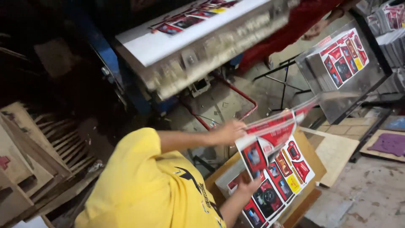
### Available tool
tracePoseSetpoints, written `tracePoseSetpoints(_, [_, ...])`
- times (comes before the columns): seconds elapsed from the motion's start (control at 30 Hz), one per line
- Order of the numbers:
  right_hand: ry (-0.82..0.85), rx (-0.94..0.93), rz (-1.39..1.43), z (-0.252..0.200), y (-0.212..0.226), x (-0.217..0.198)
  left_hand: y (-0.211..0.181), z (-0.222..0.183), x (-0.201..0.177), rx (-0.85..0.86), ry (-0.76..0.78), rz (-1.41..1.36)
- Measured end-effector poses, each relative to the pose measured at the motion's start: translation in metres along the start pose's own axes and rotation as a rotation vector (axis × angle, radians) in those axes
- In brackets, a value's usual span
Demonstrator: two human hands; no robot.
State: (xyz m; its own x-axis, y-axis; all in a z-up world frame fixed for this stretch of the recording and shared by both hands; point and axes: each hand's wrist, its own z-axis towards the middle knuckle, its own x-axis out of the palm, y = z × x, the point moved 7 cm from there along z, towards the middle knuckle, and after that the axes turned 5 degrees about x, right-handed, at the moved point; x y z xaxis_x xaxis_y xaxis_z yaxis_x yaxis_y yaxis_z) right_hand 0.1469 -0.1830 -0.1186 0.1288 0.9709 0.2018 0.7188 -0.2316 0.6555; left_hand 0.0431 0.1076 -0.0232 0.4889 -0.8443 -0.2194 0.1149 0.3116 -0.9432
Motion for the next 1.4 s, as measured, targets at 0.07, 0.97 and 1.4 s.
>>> tracePoseSetpoints(0.07, [1.087, 0.085, 0.322, 0.009, 0.003, 0.097, 0.035, 0.001, -0.088, 0.016, -0.314, -0.032])
tracePoseSetpoints(0.97, [0.099, -1.339, -1.307, -0.087, -0.014, 0.25, 0.135, -0.047, -0.441, -0.313, -0.751, 0.359])
tracePoseSetpoints(1.4, [-0.214, -0.856, -1.816, -0.029, 0.011, 0.011, -0.02, -0.092, -0.012, -0.349, 0.045, -0.19])
